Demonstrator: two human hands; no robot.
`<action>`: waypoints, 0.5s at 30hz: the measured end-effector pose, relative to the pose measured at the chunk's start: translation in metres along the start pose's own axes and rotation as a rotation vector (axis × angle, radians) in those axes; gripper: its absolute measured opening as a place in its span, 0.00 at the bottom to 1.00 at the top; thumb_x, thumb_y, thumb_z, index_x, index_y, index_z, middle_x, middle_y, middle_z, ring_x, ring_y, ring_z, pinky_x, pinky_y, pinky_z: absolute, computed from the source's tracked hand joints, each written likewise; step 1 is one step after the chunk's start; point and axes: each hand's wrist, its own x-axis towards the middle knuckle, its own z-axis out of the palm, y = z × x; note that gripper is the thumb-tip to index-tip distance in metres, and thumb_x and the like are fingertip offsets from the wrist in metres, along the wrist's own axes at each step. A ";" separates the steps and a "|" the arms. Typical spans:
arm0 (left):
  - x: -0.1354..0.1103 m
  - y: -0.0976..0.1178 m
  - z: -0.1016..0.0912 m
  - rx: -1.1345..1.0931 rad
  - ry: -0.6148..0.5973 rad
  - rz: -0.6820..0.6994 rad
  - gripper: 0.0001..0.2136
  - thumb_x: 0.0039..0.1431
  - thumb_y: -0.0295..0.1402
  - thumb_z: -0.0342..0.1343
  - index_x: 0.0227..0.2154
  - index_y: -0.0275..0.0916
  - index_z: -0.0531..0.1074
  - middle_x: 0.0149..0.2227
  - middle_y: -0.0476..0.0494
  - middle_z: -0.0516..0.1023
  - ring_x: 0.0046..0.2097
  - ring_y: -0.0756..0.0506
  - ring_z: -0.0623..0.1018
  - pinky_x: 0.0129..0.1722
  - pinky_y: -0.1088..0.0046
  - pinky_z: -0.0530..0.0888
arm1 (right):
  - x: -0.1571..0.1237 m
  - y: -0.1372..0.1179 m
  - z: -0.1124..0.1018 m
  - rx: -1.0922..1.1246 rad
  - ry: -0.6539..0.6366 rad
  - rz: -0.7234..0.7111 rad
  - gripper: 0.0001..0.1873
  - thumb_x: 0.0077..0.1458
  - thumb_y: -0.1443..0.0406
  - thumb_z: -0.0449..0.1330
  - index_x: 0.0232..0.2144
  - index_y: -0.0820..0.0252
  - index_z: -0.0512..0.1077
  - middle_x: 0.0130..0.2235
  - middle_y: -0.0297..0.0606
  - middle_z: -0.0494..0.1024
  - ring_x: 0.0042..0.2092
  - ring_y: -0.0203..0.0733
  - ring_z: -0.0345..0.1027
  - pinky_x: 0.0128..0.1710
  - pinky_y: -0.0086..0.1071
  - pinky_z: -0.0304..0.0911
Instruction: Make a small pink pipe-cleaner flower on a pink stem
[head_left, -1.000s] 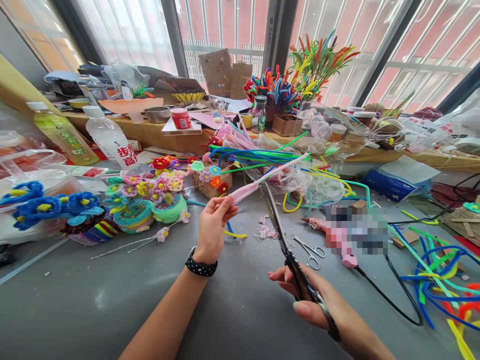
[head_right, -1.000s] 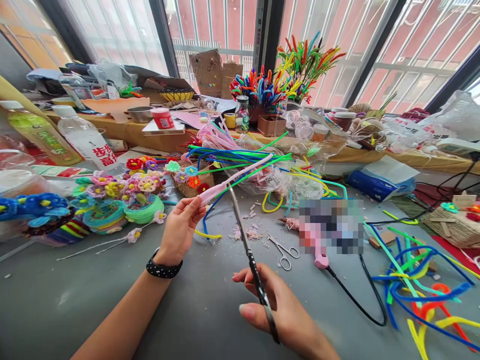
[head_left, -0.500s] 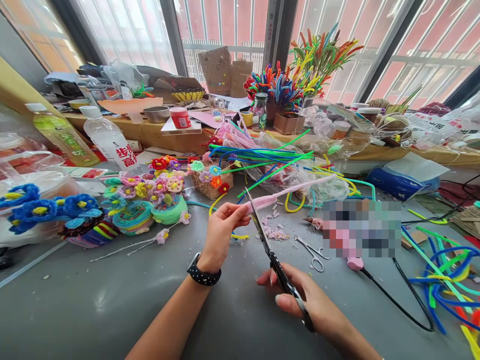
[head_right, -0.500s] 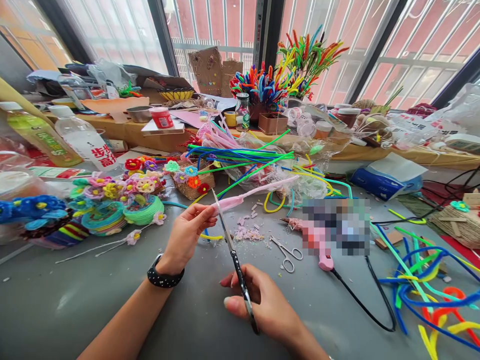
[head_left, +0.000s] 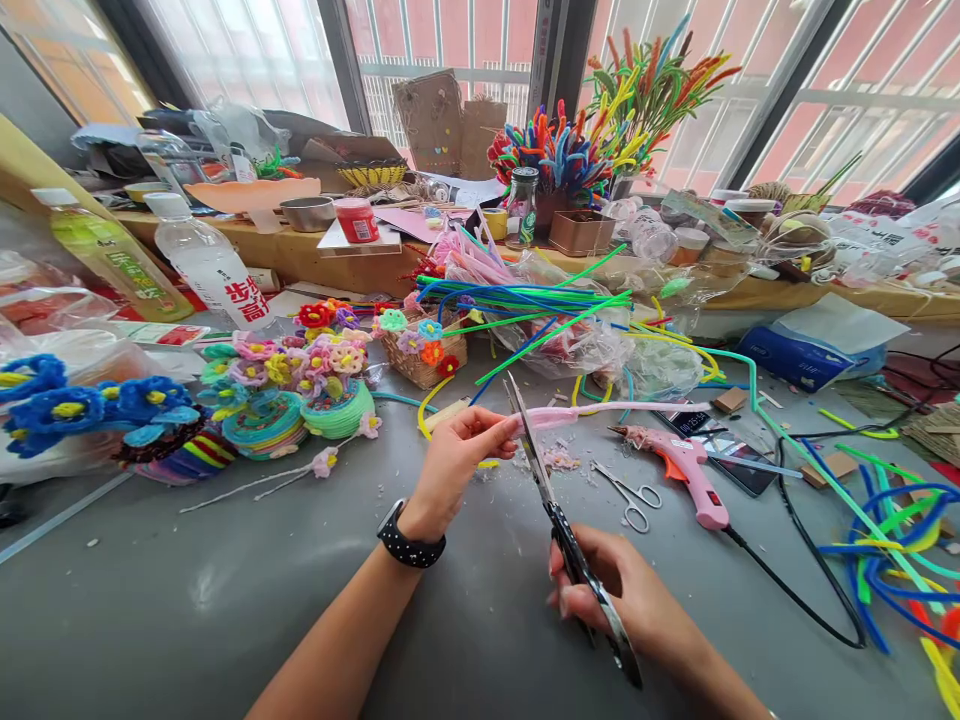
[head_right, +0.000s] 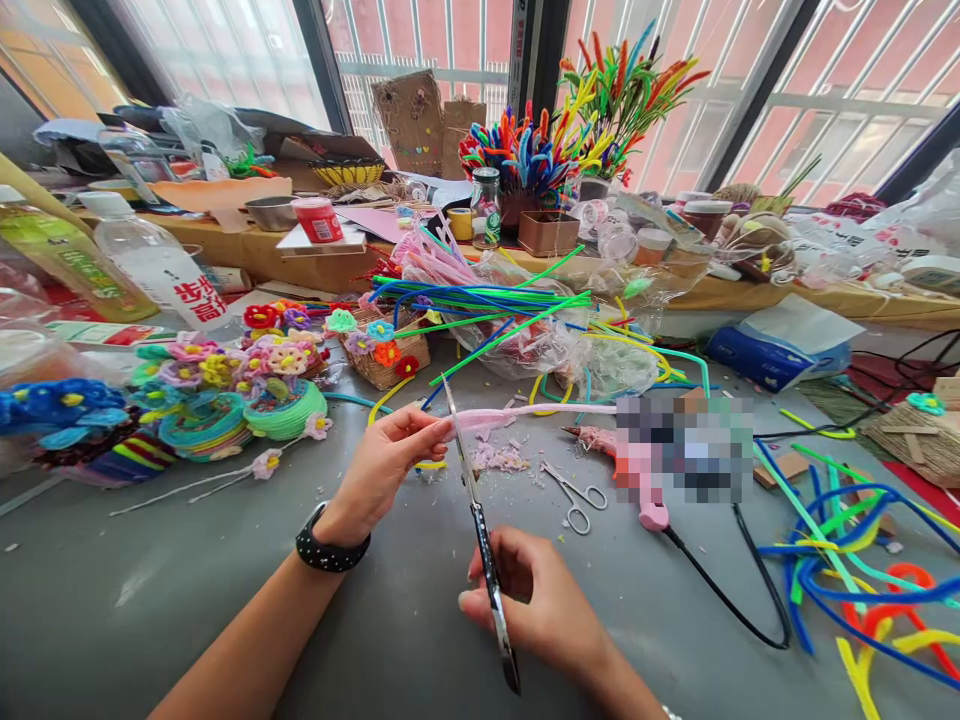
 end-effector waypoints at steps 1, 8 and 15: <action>0.000 -0.001 0.000 0.004 -0.007 -0.006 0.08 0.39 0.33 0.62 0.21 0.34 0.70 0.20 0.51 0.74 0.22 0.55 0.72 0.26 0.79 0.71 | 0.000 0.001 0.001 -0.005 0.008 0.018 0.25 0.37 0.46 0.59 0.25 0.62 0.62 0.21 0.31 0.63 0.23 0.33 0.60 0.27 0.30 0.60; 0.004 -0.001 -0.001 0.005 -0.004 -0.068 0.10 0.37 0.33 0.63 0.21 0.33 0.70 0.20 0.50 0.73 0.22 0.54 0.72 0.25 0.80 0.72 | 0.003 0.002 0.004 0.036 0.022 0.042 0.23 0.39 0.47 0.57 0.23 0.61 0.59 0.16 0.26 0.60 0.17 0.31 0.58 0.19 0.26 0.58; 0.005 0.000 -0.003 0.021 -0.074 -0.107 0.09 0.38 0.33 0.63 0.19 0.33 0.69 0.19 0.51 0.72 0.21 0.55 0.71 0.24 0.81 0.70 | 0.001 0.003 0.000 0.134 -0.008 -0.004 0.24 0.40 0.47 0.57 0.26 0.62 0.60 0.20 0.27 0.60 0.20 0.29 0.58 0.25 0.29 0.62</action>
